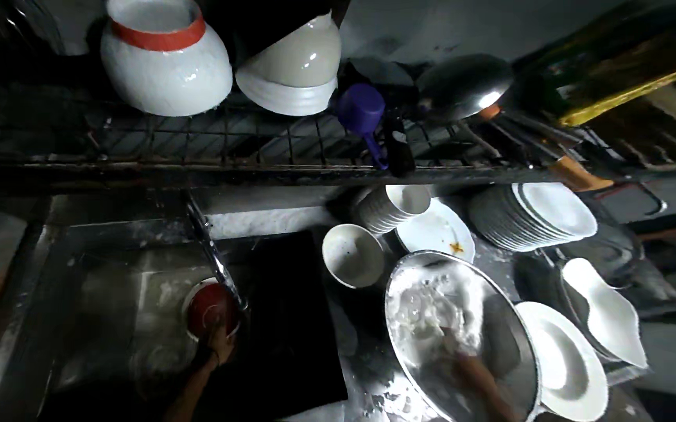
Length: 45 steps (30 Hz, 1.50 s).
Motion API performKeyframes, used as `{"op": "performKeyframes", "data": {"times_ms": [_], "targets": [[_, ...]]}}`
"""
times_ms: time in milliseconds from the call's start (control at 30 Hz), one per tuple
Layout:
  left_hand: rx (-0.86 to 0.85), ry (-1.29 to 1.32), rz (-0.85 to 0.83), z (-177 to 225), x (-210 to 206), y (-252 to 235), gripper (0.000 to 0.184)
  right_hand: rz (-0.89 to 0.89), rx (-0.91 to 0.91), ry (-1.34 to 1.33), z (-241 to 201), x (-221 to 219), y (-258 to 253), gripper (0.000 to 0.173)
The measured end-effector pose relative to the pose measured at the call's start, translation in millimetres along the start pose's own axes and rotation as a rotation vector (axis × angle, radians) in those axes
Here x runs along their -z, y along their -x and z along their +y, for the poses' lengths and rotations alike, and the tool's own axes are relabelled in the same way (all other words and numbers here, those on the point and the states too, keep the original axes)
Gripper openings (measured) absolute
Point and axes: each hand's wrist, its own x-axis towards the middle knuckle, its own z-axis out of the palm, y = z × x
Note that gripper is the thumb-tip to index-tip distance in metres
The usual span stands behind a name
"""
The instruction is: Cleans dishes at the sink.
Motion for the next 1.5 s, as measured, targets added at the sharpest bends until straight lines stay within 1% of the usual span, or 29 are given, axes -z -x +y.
{"op": "performKeyframes", "data": {"times_ms": [67,100,167,267,300,367,433,500,567,600,667,700,733,767,800,867,900,933,1000,1100,1133,1167,1233,1267,1300,1333,1367,1433,1500], "targets": [[0.1,-0.123,-0.188,14,-9,0,0.056,0.048,0.095,0.095,-13,-1,14,0.057],[0.13,-0.143,-0.215,18,-9,2,0.055,0.084,0.141,0.14,-18,-2,22,0.056],[0.107,-0.144,-0.143,4,-19,-4,0.052,0.065,0.149,0.191,-31,-2,38,0.056],[0.071,-0.213,-0.025,-11,-38,-35,0.05,-0.073,0.023,0.168,-46,1,49,0.059],[0.061,-0.241,-0.025,-13,-40,-41,0.05,-0.13,-0.032,0.153,-52,5,51,0.061],[0.034,-0.318,-0.144,-3,-31,-44,0.046,-0.215,-0.151,0.058,-60,14,57,0.055],[-0.03,-0.296,-0.194,14,-10,-41,0.044,-0.231,-0.217,-0.017,-60,19,59,0.047],[-0.046,-0.084,-0.12,18,18,-45,0.046,-0.162,-0.205,0.027,-57,15,55,0.054],[-0.056,0.257,-0.004,13,41,-39,0.043,-0.05,-0.226,0.058,-52,7,47,0.06],[-0.038,0.455,0.082,10,48,-33,0.039,-0.013,-0.227,0.053,-49,4,41,0.067],[0.029,0.787,0.24,11,57,-16,0.037,0.028,-0.171,-0.053,-44,-3,30,0.076],[0.048,0.899,0.328,16,61,-6,0.038,0.051,-0.136,-0.163,-43,-6,28,0.072],[0.065,0.965,0.41,22,64,3,0.04,0.095,-0.111,-0.304,-45,-6,28,0.061],[0.086,1.008,0.482,31,67,12,0.042,0.175,-0.099,-0.479,-51,-3,32,0.047],[0.109,1.032,0.543,41,68,21,0.043,0.27,-0.08,-0.636,-62,2,38,0.038],[0.144,1.05,0.602,65,71,43,0.045,0.452,0.073,-0.781,-106,29,65,0.041],[0.14,1.047,0.586,75,72,53,0.047,0.488,0.185,-0.811,-136,42,84,0.04],[0.127,1.042,0.568,85,71,63,0.049,0.464,0.304,-0.827,-166,48,102,0.038],[0.087,1.028,0.587,102,68,75,0.047,0.349,0.521,-0.786,-228,43,120,0.034],[-0.038,1.068,0.642,135,69,97,0.041,0.058,0.655,-0.551,-319,8,101,0.04],[-0.052,1.096,0.662,145,71,103,0.039,0.016,0.711,-0.515,-341,-10,92,0.04],[-0.024,1.139,0.687,155,73,107,0.037,0.019,0.779,-0.498,-355,-27,91,0.042],[0.141,1.299,0.716,163,87,111,0.032,0.117,0.972,-0.46,-358,-53,114,0.052],[0.216,1.441,0.683,158,91,114,0.035,0.182,1.076,-0.448,-347,-64,126,0.058],[0.28,1.61,0.647,152,88,116,0.04,0.235,1.143,-0.451,-331,-75,133,0.058],[0.314,1.708,0.655,146,83,115,0.043,0.272,1.159,-0.506,-315,-86,133,0.055],[0.3,1.765,0.68,140,75,112,0.047,0.283,1.117,-0.629,-303,-92,129,0.052],[0.163,1.791,0.677,134,58,117,0.056,0.287,0.89,-0.976,-293,-93,116,0.045],[0.037,1.904,0.595,140,46,120,0.06,0.193,0.637,-1.185,-291,-67,101,0.039]]}}
